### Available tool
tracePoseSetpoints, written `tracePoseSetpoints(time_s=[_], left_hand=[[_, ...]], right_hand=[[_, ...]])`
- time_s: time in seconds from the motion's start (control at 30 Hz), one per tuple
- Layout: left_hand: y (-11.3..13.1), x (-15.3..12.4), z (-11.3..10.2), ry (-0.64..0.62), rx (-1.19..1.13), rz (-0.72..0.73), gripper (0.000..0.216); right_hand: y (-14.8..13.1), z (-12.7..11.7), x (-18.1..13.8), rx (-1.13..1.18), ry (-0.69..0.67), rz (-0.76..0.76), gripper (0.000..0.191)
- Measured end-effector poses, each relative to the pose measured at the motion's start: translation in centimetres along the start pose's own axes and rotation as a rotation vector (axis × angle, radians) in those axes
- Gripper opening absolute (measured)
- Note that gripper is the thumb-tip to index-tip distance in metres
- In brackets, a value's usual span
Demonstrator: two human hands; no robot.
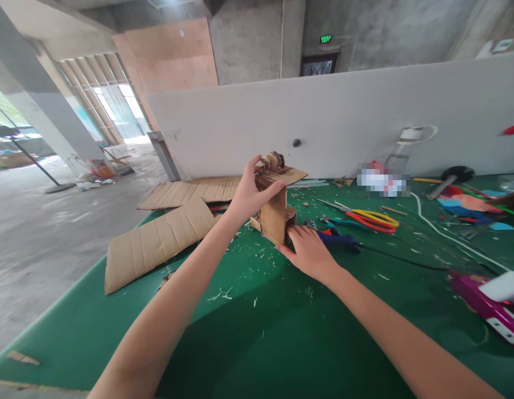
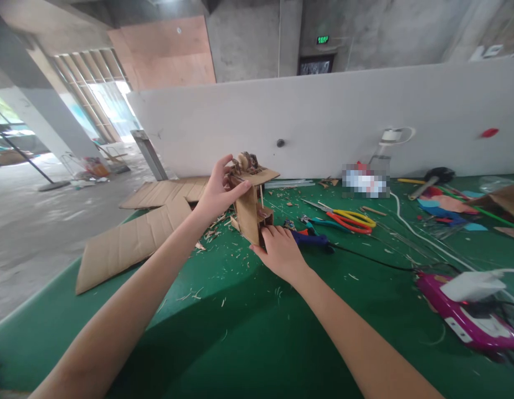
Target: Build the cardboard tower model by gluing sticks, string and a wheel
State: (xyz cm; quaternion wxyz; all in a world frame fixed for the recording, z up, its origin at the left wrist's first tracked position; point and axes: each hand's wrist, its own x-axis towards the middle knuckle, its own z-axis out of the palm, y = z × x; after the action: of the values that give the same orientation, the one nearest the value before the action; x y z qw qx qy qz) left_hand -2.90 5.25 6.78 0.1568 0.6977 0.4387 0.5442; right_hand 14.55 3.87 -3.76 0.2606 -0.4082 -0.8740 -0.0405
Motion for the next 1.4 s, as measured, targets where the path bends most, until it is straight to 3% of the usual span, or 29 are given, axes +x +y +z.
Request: tracePoseSetpoints(time_s=[0.13,0.27,0.4,0.5,0.57,0.7,0.83,0.97,1.1,1.17,1.27,1.4], left_hand=[[1.3,-0.5,-0.6,0.054,0.142,-0.001,0.071],[2.4,-0.9,-1.8,0.064,0.29,0.017,0.051],[2.6,-0.9,-2.4,0.076,0.359,0.039,0.035],[1.9,-0.5,-2.2,0.178,0.422,0.119,0.038],[1.4,-0.3,-2.0,0.183,0.409,0.164,0.042],[0.6,0.0,-2.0,0.134,0.336,0.14,0.045],[0.3,0.0,-1.8,0.25,0.424,0.144,0.049],[0.5,-0.2,-1.3,0.285,0.469,0.19,0.059],[1.0,0.0,-1.7,0.259,0.46,0.141,0.039],[1.2,0.4,-2.4,0.216,0.411,0.131,0.028],[1.2,1.1,-3.6,0.131,0.355,0.136,0.029],[0.8,1.4,-4.4,0.104,0.319,0.132,0.012]], right_hand=[[0.6,-0.1,0.6,0.072,0.078,0.008,0.023],[1.8,0.4,1.0,0.222,0.126,0.063,0.02],[2.2,1.5,1.5,0.538,0.218,0.201,0.031],[1.5,1.9,1.7,0.76,0.252,0.315,0.039],[0.8,1.9,1.7,0.81,0.249,0.313,0.043],[-0.5,1.4,1.1,0.694,0.257,0.205,0.049],[-1.6,0.9,0.4,0.462,0.331,0.105,0.053],[-3.0,0.5,-0.2,0.25,0.165,-0.081,0.048],[-3.9,0.2,-0.5,0.035,0.0,-0.224,0.044],[-4.0,0.1,-0.5,-0.033,-0.01,-0.254,0.043],[-3.7,0.1,-0.4,-0.077,-0.016,-0.248,0.04],[-3.1,0.0,-0.2,-0.127,0.004,-0.186,0.04]])
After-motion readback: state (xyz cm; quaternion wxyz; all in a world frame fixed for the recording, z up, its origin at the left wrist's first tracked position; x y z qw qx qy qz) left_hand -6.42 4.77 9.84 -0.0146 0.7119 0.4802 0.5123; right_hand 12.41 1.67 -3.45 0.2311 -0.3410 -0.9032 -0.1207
